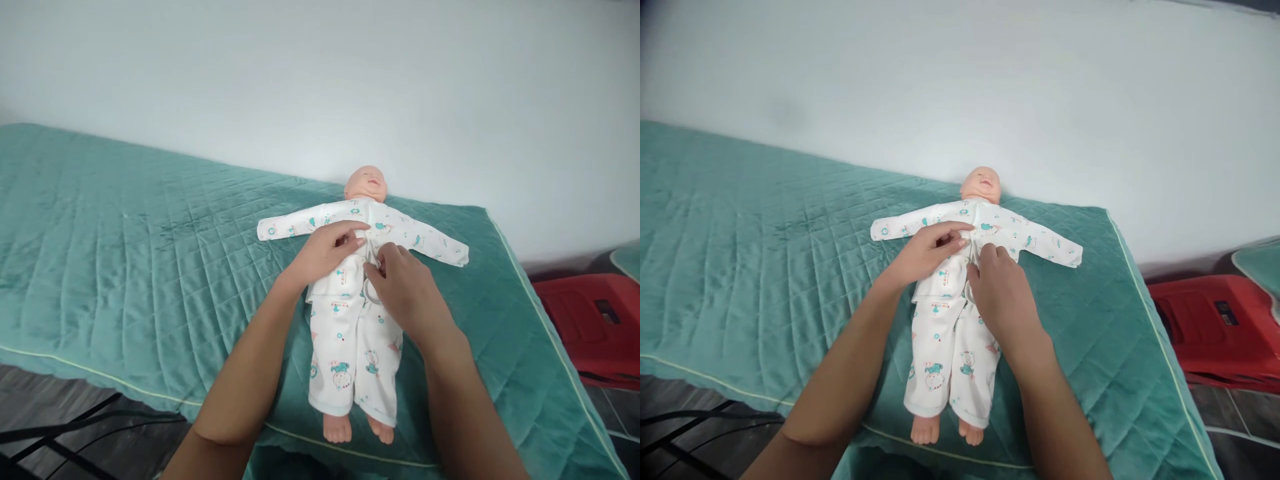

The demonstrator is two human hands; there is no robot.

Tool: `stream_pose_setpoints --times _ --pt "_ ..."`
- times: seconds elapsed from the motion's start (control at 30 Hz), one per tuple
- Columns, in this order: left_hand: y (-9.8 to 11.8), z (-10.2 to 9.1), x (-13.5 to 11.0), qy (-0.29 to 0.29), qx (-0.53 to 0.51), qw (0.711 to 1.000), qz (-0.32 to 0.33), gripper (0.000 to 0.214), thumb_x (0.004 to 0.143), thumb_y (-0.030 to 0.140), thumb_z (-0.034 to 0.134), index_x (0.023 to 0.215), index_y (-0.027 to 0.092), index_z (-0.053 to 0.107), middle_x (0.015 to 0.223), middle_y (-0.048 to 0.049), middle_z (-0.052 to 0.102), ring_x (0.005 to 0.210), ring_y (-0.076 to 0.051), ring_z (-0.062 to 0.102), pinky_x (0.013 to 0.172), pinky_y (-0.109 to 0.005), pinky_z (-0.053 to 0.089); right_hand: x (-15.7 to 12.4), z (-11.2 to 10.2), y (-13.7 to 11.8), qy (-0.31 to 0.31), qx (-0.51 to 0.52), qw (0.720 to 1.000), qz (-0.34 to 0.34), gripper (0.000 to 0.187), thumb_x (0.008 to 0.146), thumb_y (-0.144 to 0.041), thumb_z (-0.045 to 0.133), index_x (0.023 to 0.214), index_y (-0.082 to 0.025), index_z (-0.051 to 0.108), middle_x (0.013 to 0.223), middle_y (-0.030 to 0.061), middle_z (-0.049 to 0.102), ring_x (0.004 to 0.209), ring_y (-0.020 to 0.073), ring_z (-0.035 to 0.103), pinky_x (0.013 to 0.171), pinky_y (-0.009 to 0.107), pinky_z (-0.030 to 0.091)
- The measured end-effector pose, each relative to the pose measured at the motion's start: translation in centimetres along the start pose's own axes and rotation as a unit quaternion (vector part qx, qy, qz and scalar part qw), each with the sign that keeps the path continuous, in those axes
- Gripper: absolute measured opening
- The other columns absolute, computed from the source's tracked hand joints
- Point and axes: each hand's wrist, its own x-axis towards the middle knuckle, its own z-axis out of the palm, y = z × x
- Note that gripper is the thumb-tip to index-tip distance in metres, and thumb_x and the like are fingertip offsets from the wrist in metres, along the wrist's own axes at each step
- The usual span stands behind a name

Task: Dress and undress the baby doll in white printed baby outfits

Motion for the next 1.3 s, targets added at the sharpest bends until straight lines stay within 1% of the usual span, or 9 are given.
stream_pose_setpoints --times 0.23,0.33,0.5,0.6,0.77,0.87,0.97,1.1,1.3 --pt "-0.2 1.3 -0.2 0.01 0.24 0.968 0.076 0.037 0.103 0.031 0.039 0.131 0.03 0.065 0.1 -0.0034 0.063 0.083 -0.015 0.06 0.074 -0.029 0.044 0.1 0.3 0.1 0.008 -0.002 0.999 -0.042 0.016 0.098 -0.019 0.04 0.083 -0.022 0.043 0.083 0.0025 0.056 0.067 0.0163 0.045 0.06 0.03 0.025" --pt "-0.5 1.8 -0.2 0.03 0.261 0.96 0.091 0.035 0.103 0.028 0.04 0.123 0.027 0.068 0.099 -0.0039 0.063 0.085 -0.016 0.061 0.075 -0.03 0.044 0.1 0.9 0.6 0.032 0.028 0.997 -0.065 0.014 0.096 -0.02 0.044 0.082 -0.022 0.045 0.08 0.0009 0.055 0.066 0.0152 0.044 0.059 0.03 0.026" --pt "0.1 1.2 0.0 0.054 0.126 0.989 0.05 0.023 0.097 0.028 0.051 0.103 0.021 0.071 0.091 -0.0023 0.067 0.081 -0.015 0.059 0.078 -0.029 0.044 0.4 1.3 2.3 0.054 0.188 0.977 -0.083 0.014 0.091 -0.025 0.053 0.077 -0.022 0.051 0.068 -0.0026 0.052 0.062 0.0134 0.045 0.061 0.028 0.032" --pt "0.6 0.3 -0.1 0.0 0.054 0.998 0.012 0.018 0.091 0.034 0.06 0.091 0.02 0.071 0.086 -0.0011 0.067 0.072 -0.013 0.054 0.07 -0.027 0.041 0.8 1.2 3.3 0.025 0.322 0.945 -0.046 0.016 0.088 -0.033 0.06 0.078 -0.022 0.057 0.066 -0.0035 0.052 0.06 0.0121 0.044 0.058 0.027 0.034" --pt "1.0 -0.7 -0.4 -0.065 0.03 0.997 0.017 0.011 0.083 0.03 0.068 0.082 0.02 0.071 0.089 -0.0016 0.067 0.074 -0.012 0.054 0.068 -0.025 0.041 1.4 1.4 4.0 0.008 0.466 0.884 0.015 0.026 0.078 -0.042 0.074 0.076 -0.02 0.06 0.068 -0.0034 0.051 0.06 0.0102 0.042 0.053 0.024 0.031" --pt "1.2 -0.9 -0.5 -0.073 0.018 0.997 -0.011 0.012 0.083 0.029 0.067 0.078 0.019 0.07 0.079 0.0001 0.066 0.066 -0.011 0.053 0.063 -0.024 0.04 1.4 1.9 3.7 0.008 0.511 0.859 0.021 0.028 0.076 -0.043 0.078 0.077 -0.02 0.063 0.069 -0.0033 0.053 0.06 0.0095 0.042 0.053 0.024 0.032" --pt "1.5 -1.0 -0.7 -0.098 -0.06 0.991 -0.063 0.016 0.085 0.033 0.067 0.082 0.018 0.068 0.066 0.0013 0.065 0.058 -0.01 0.056 0.058 -0.022 0.041 1.2 2.4 3.2 0.018 0.539 0.842 0.016 0.026 0.075 -0.042 0.08 0.079 -0.02 0.065 0.069 -0.0039 0.053 0.059 0.009 0.042 0.053 0.024 0.032" --pt "1.9 -0.5 -0.9 -0.111 -0.2 0.969 -0.09 0.023 0.085 0.037 0.071 0.087 0.016 0.063 0.065 -0.0014 0.069 0.058 -0.012 0.063 0.06 -0.024 0.05 1.1 2.8 2.8 0.036 0.57 0.821 0.014 0.028 0.076 -0.045 0.08 0.081 -0.022 0.066 0.064 -0.0053 0.05 0.057 0.0092 0.039 0.053 0.024 0.031" --pt "1.8 0.0 -0.9 -0.089 -0.256 0.957 -0.099 0.026 0.082 0.038 0.076 0.089 0.014 0.067 0.067 -0.0039 0.072 0.062 -0.013 0.067 0.063 -0.025 0.055 1.3 3.1 3.1 0.021 0.593 0.805 0.015 0.029 0.077 -0.048 0.079 0.082 -0.022 0.067 0.064 -0.0051 0.052 0.055 0.0093 0.04 0.051 0.024 0.031"
